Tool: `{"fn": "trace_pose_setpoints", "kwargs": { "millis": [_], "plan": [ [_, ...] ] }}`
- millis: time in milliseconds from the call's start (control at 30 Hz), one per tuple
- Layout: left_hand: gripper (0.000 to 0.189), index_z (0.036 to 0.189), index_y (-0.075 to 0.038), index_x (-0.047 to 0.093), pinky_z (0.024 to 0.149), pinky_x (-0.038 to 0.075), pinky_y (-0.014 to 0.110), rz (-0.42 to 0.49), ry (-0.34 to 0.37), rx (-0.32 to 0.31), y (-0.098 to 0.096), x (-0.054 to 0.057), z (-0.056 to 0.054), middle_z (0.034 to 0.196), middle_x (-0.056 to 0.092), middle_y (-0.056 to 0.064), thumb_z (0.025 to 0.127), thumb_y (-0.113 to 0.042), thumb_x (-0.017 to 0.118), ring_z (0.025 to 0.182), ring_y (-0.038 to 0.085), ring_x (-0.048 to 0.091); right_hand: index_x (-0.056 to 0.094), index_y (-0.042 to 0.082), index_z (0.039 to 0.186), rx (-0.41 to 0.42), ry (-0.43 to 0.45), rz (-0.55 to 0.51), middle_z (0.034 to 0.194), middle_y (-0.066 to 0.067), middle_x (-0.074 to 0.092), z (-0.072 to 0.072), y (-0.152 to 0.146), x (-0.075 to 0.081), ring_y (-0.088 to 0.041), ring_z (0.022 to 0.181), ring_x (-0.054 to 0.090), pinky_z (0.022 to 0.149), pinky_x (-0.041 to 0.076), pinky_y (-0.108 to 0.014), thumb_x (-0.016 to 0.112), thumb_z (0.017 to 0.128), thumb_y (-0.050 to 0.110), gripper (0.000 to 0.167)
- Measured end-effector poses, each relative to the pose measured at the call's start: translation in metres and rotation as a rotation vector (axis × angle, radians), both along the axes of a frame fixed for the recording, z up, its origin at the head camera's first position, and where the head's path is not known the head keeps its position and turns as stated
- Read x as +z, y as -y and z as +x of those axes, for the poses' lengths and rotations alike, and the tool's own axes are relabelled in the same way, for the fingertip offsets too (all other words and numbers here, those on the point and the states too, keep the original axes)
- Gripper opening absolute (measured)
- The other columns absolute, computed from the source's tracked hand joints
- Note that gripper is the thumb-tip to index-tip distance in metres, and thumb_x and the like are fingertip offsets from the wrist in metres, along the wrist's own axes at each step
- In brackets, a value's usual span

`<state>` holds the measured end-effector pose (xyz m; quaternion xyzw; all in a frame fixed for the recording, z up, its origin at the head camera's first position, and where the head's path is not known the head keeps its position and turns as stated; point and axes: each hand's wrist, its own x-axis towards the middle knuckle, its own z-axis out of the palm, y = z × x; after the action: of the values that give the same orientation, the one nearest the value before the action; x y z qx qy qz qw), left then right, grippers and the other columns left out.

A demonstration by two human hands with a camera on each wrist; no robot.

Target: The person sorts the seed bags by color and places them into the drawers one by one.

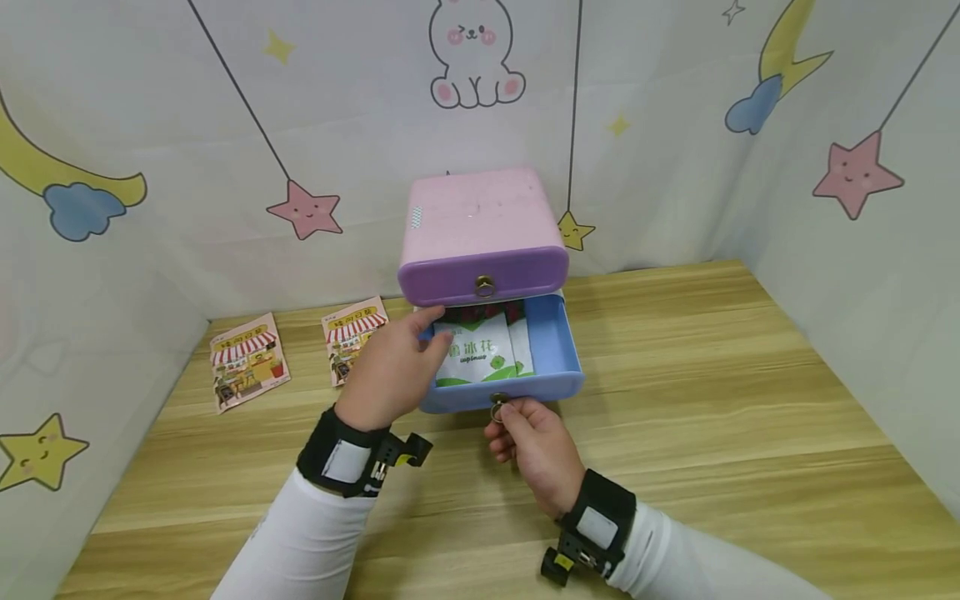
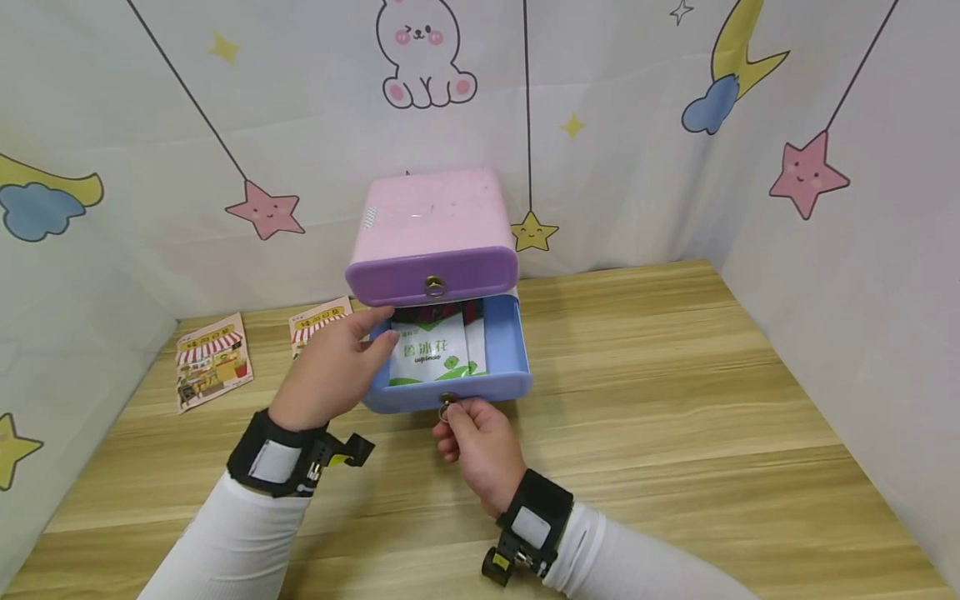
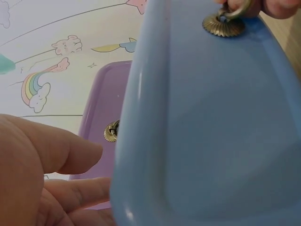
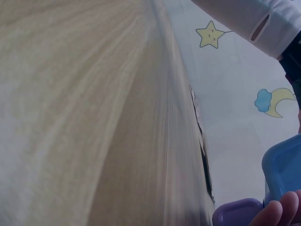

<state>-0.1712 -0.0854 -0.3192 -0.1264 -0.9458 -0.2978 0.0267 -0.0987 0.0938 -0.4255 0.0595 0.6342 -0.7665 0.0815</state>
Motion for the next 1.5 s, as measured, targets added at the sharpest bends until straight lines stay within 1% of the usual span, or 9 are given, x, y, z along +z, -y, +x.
{"fn": "trace_pose_setpoints", "kwargs": {
  "millis": [100,167,233,300,400,733,1000,1267,1500],
  "plan": [
    [0.048,0.15,-0.011,0.06,0.063,0.046,0.037,0.032,-0.004,0.016,0.002,0.001,0.001,0.128,0.074,0.015,0.107,-0.032,0.056,0.078,0.022,0.062,0.061,-0.002,0.105,-0.001,0.0,0.001,0.089,-0.004,0.068,0.0,0.0,0.0,-0.015,0.078,0.062,0.071,0.054,-0.028,0.046,0.111,0.013,0.022],
    [0.047,0.149,-0.013,0.061,0.055,0.042,0.035,0.058,0.004,0.031,0.004,0.001,0.001,0.097,0.075,0.014,0.107,-0.032,0.056,0.065,0.021,0.055,0.061,-0.002,0.105,-0.003,0.001,0.0,0.089,-0.003,0.068,0.0,0.001,0.0,-0.015,0.078,0.062,0.071,0.054,-0.028,0.046,0.111,0.013,0.022],
    [0.045,0.147,-0.013,0.063,0.056,0.048,0.035,0.09,0.004,0.043,0.006,0.001,0.002,0.091,0.075,0.013,0.107,-0.032,0.057,0.065,0.022,0.064,0.061,-0.002,0.105,-0.004,0.001,0.0,0.089,-0.003,0.068,0.0,0.001,0.0,-0.015,0.078,0.062,0.07,0.054,-0.028,0.045,0.112,0.014,0.023],
    [0.044,0.145,-0.012,0.064,0.068,0.058,0.038,0.123,0.004,0.055,0.008,0.001,0.002,0.107,0.078,0.013,0.106,-0.032,0.058,0.087,0.024,0.076,0.061,-0.001,0.105,-0.006,0.001,0.001,0.089,-0.003,0.069,0.0,0.001,0.0,-0.015,0.078,0.062,0.07,0.054,-0.028,0.045,0.112,0.014,0.023],
    [0.042,0.142,-0.011,0.066,0.091,0.062,0.047,0.18,0.009,0.075,0.012,0.0,0.002,0.14,0.07,0.011,0.106,-0.031,0.058,0.119,0.029,0.074,0.061,-0.002,0.105,-0.006,0.0,0.004,0.089,-0.003,0.069,0.0,0.001,0.0,-0.015,0.078,0.062,0.07,0.054,-0.028,0.045,0.112,0.014,0.023],
    [0.039,0.142,-0.01,0.061,0.093,0.059,0.046,0.376,-0.07,0.125,0.021,-0.015,0.0,0.128,0.071,0.009,0.105,-0.022,0.062,0.106,0.027,0.073,0.06,-0.002,0.104,-0.007,-0.008,0.006,0.089,-0.003,0.068,0.002,0.001,0.001,-0.014,0.077,0.062,0.069,0.054,-0.027,0.047,0.111,0.014,0.022],
    [0.047,0.145,-0.004,0.051,0.084,0.059,0.025,0.485,-0.149,0.144,0.031,-0.026,-0.007,0.131,0.063,0.013,0.102,-0.014,0.066,0.112,0.026,0.069,0.06,-0.002,0.105,-0.011,-0.006,0.004,0.089,-0.004,0.068,0.002,0.001,0.001,-0.014,0.077,0.061,0.069,0.054,-0.026,0.047,0.112,0.014,0.022],
    [0.069,0.16,-0.006,0.034,0.104,0.057,0.053,0.506,-0.108,0.092,0.037,-0.03,-0.02,0.157,0.046,0.018,0.102,-0.018,0.068,0.135,0.037,0.061,0.06,-0.002,0.105,-0.016,-0.006,0.007,0.089,-0.004,0.068,0.001,0.002,0.0,-0.015,0.077,0.062,0.069,0.054,-0.026,0.046,0.112,0.013,0.022],
    [0.08,0.168,-0.017,0.022,0.108,0.052,0.057,0.461,-0.039,0.017,0.04,-0.025,-0.034,0.171,0.031,0.017,0.104,-0.024,0.068,0.145,0.044,0.05,0.06,-0.003,0.105,-0.016,-0.017,0.009,0.089,-0.004,0.068,0.002,0.002,-0.001,-0.014,0.077,0.062,0.069,0.054,-0.027,0.047,0.112,0.014,0.022]
  ]
}}
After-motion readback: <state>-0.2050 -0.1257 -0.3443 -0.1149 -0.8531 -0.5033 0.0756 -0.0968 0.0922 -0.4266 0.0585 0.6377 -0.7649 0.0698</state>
